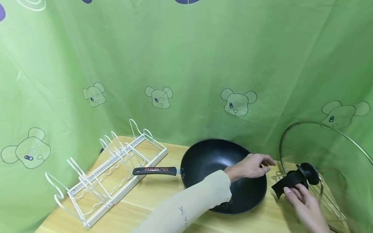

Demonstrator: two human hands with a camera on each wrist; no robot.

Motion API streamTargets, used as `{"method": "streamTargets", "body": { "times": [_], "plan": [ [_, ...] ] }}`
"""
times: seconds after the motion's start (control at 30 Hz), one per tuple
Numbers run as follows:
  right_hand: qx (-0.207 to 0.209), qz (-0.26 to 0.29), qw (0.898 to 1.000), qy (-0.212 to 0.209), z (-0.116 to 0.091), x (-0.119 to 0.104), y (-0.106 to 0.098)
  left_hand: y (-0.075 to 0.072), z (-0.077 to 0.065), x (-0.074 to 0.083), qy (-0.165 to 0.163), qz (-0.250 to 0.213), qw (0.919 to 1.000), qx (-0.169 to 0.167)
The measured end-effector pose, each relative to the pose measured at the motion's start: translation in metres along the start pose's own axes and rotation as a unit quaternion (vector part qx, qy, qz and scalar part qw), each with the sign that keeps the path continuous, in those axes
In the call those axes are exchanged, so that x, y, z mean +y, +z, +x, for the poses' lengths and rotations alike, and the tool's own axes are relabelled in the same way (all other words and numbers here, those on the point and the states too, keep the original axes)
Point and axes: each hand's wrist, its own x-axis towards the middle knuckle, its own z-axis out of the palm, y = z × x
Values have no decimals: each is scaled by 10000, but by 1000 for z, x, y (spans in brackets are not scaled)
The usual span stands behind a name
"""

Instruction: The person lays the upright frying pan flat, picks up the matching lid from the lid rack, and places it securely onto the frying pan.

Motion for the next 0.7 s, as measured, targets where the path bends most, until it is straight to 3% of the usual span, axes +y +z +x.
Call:
{"method": "streamTargets", "body": {
  "times": [0.3, 0.43, 0.7],
  "plan": [
    [284, -774, 9966, -60, -3, -5, 0, 22, 18, 18, 29, 284, 9993, -227],
    [268, -589, 9978, -128, -3, -4, -1, 27, 27, 21, 50, 389, 9988, -292],
    [71, 292, 9994, -168, -4, -3, -6, 33, 39, 30, 10, 632, 9971, -428]
  ]
}}
